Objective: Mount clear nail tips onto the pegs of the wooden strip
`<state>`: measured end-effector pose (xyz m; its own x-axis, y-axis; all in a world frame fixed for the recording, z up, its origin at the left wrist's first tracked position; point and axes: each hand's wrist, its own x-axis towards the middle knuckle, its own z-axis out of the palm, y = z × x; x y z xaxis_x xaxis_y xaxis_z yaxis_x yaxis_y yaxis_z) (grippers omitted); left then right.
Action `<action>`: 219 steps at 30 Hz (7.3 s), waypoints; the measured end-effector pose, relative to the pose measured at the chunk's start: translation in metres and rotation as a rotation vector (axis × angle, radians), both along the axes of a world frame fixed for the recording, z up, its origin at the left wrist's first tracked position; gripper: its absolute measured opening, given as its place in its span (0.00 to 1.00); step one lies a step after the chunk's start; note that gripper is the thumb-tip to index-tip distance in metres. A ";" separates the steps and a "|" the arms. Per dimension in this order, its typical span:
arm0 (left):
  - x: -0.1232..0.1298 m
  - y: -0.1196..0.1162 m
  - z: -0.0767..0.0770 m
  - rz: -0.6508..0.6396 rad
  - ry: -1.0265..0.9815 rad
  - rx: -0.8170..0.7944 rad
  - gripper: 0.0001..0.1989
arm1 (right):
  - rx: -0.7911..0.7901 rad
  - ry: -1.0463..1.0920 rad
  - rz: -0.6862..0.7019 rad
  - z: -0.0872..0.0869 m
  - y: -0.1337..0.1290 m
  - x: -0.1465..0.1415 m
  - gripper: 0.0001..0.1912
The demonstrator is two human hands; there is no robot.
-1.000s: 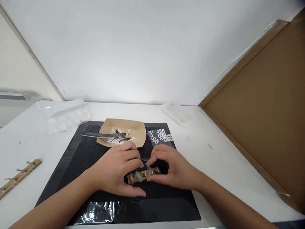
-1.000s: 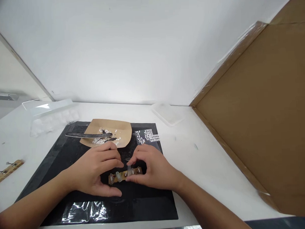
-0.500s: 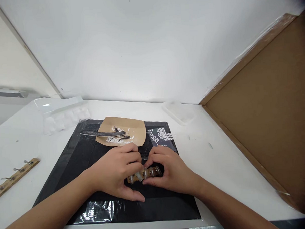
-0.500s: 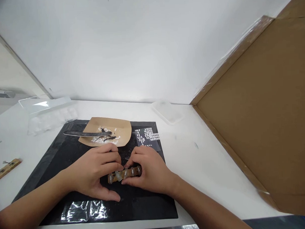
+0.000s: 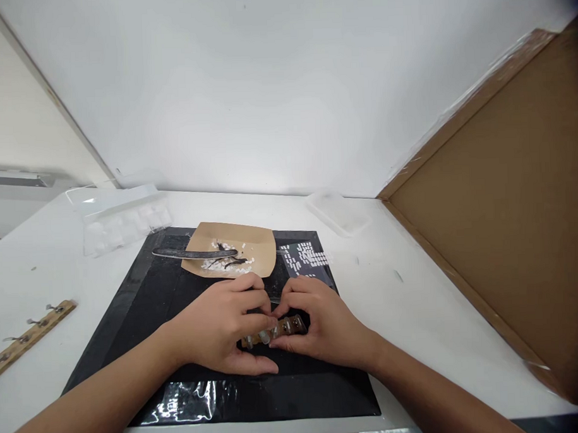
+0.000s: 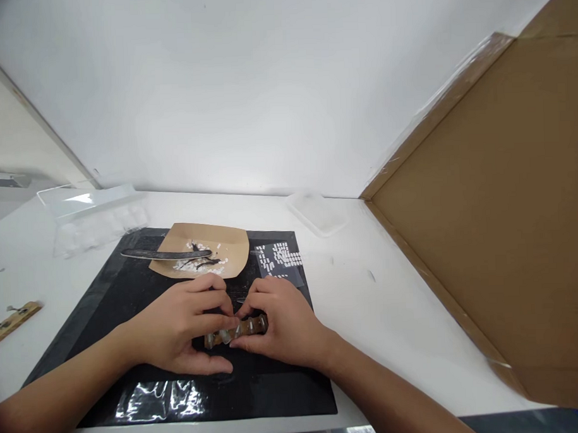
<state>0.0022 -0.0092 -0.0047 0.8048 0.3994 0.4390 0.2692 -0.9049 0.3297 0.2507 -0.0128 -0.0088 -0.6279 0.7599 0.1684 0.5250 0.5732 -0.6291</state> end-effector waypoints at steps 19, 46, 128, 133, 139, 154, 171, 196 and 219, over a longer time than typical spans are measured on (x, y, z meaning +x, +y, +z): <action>0.013 -0.016 0.010 0.038 0.264 0.245 0.13 | -0.014 -0.021 -0.003 0.001 -0.001 -0.003 0.15; 0.019 -0.018 0.005 0.071 0.225 0.292 0.15 | 0.002 -0.087 0.012 -0.001 -0.002 -0.003 0.13; 0.004 0.005 -0.015 0.242 -0.233 0.122 0.33 | -0.049 -0.138 0.121 0.003 0.003 0.014 0.22; 0.006 0.005 -0.017 0.272 -0.256 0.051 0.38 | -0.059 -0.138 0.109 0.003 0.002 0.013 0.23; 0.007 0.001 -0.010 0.287 -0.210 0.028 0.36 | -0.052 -0.137 0.103 0.004 0.001 0.012 0.23; -0.003 0.005 -0.007 0.469 -0.318 0.034 0.33 | -0.059 -0.142 0.107 0.004 0.001 0.013 0.23; 0.004 0.004 -0.009 0.056 -0.105 0.240 0.09 | -0.038 -0.186 0.145 0.007 0.005 0.011 0.20; 0.000 0.002 -0.010 0.064 0.011 0.096 0.34 | 0.013 -0.169 0.195 0.008 0.006 0.012 0.20; 0.002 -0.001 -0.005 0.079 -0.033 0.141 0.22 | -0.115 0.094 -0.360 0.005 -0.011 0.104 0.21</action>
